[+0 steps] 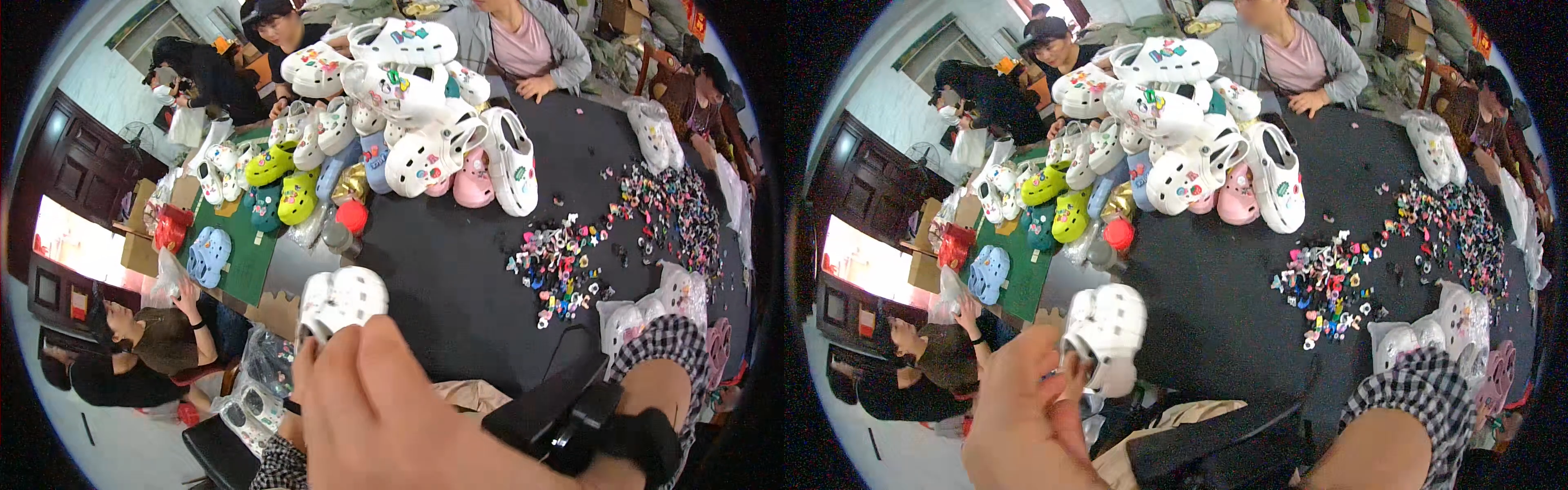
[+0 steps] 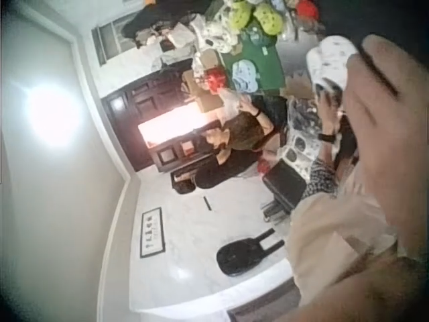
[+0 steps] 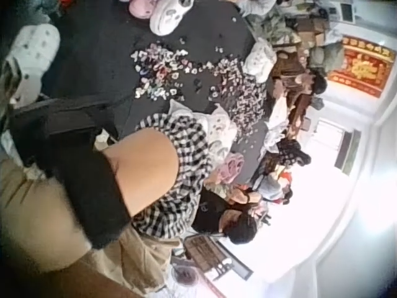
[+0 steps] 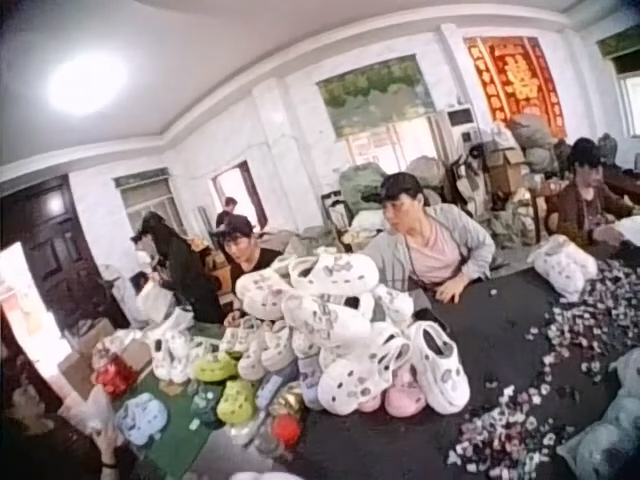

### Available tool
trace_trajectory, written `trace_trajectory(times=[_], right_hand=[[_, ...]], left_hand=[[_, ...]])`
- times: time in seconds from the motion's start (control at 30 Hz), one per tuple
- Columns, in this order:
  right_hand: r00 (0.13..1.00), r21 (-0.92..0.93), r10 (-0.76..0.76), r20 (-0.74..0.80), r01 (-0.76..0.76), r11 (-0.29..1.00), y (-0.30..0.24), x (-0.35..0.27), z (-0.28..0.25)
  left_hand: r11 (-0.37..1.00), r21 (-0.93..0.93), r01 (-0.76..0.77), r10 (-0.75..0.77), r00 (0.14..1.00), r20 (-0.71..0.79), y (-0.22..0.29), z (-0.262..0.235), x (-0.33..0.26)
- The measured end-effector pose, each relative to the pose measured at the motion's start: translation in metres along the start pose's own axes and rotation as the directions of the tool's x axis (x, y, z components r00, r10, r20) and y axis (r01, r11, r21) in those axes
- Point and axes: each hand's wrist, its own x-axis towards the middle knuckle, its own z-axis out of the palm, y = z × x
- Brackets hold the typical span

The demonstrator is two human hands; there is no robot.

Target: Decorate and pack shoes into plastic bags at a manufacturing station.

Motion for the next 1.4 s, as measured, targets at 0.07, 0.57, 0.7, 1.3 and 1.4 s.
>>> trace_trajectory(times=[0.07, 0.57, 0.7, 1.3, 1.4], right_hand=[[0.999, -0.03, 0.01, 0.032, -0.009, 1.0, -0.011, 0.001, -0.012], [0.776, 0.424, 0.451, 0.441, -0.622, 0.658, 0.017, -0.128, 0.169], [0.619, 0.358, 0.633, 0.466, -0.786, 0.505, 0.003, -0.176, 0.205], [-0.304, 0.215, 0.918, -0.255, -0.943, -0.253, -0.071, -0.417, 0.276], [-0.32, 0.058, 0.931, -0.175, -0.947, -0.315, -0.063, -0.447, 0.294]], left_hand=[[0.98, -0.171, 0.097, -0.062, 0.978, 0.198, -0.157, 0.086, 0.12], [0.92, 0.232, 0.317, -0.357, 0.921, 0.154, -0.383, 0.263, 0.189], [0.523, 0.67, -0.527, 0.046, 0.803, 0.595, -0.486, 0.304, 0.257], [0.802, -0.422, 0.423, -0.267, 0.886, 0.38, -0.439, 0.311, 0.269], [0.637, -0.593, 0.493, -0.248, 0.859, 0.448, -0.423, 0.309, 0.252]])
